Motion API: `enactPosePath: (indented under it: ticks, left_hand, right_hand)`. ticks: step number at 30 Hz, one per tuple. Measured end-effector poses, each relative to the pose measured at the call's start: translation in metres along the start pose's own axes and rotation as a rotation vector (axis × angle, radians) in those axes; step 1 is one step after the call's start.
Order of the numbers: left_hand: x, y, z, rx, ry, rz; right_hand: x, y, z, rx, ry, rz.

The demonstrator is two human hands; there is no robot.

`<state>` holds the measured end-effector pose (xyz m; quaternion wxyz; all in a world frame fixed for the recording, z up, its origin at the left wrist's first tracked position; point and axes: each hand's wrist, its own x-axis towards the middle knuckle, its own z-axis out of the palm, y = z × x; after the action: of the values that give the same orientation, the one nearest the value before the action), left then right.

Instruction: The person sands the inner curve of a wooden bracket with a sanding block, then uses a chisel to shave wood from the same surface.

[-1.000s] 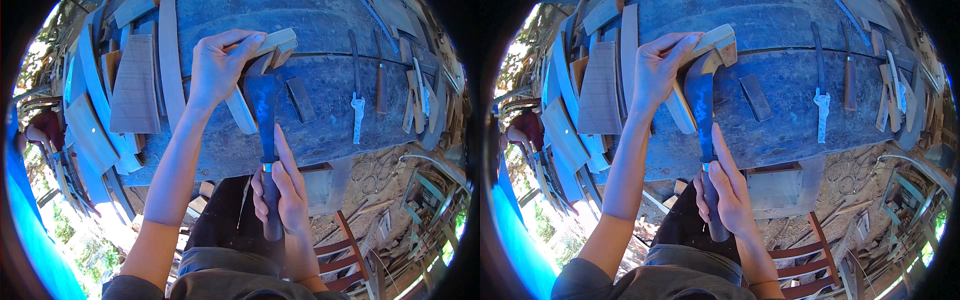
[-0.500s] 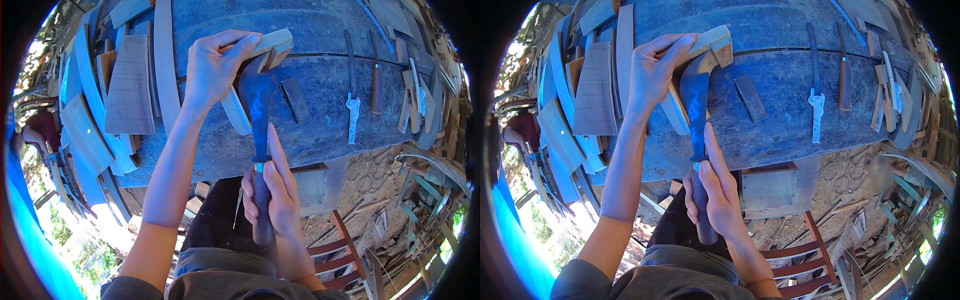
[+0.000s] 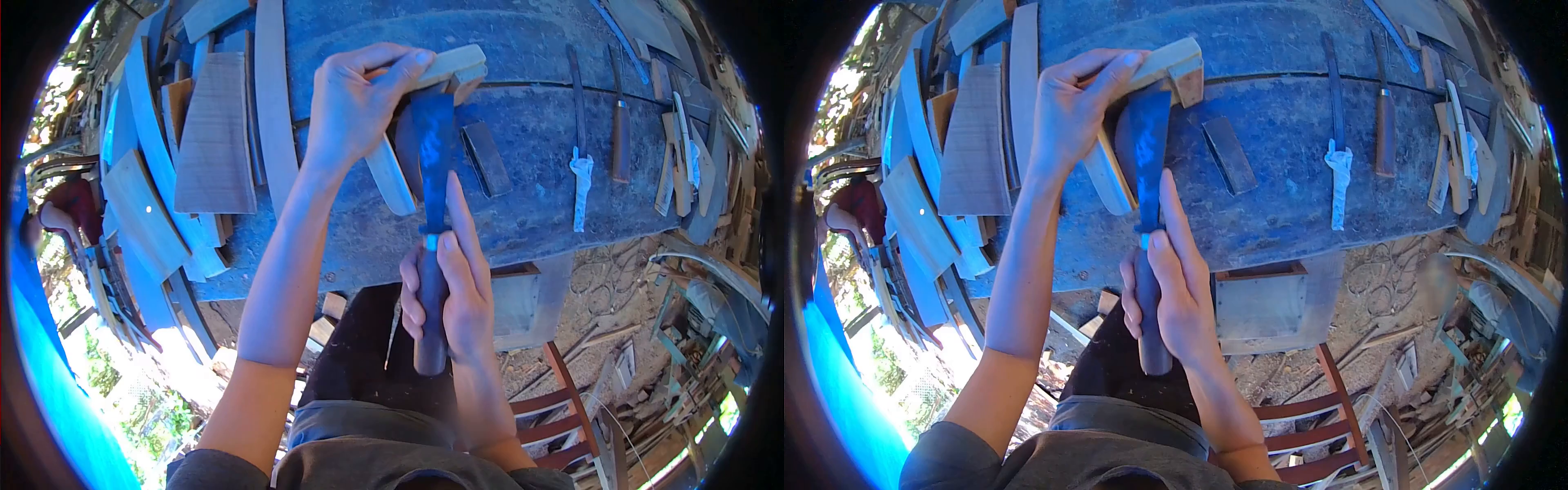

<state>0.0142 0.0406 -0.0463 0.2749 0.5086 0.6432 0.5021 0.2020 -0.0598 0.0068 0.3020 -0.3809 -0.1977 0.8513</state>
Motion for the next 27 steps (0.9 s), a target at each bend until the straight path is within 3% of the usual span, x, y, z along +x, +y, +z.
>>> enactPosePath:
  ticks: [27]
  left_hand:
    - [-0.009,0.001,0.002,0.007,0.065,0.029]
  right_hand:
    - [-0.007,0.008,-0.008,0.047,-0.027,-0.017]
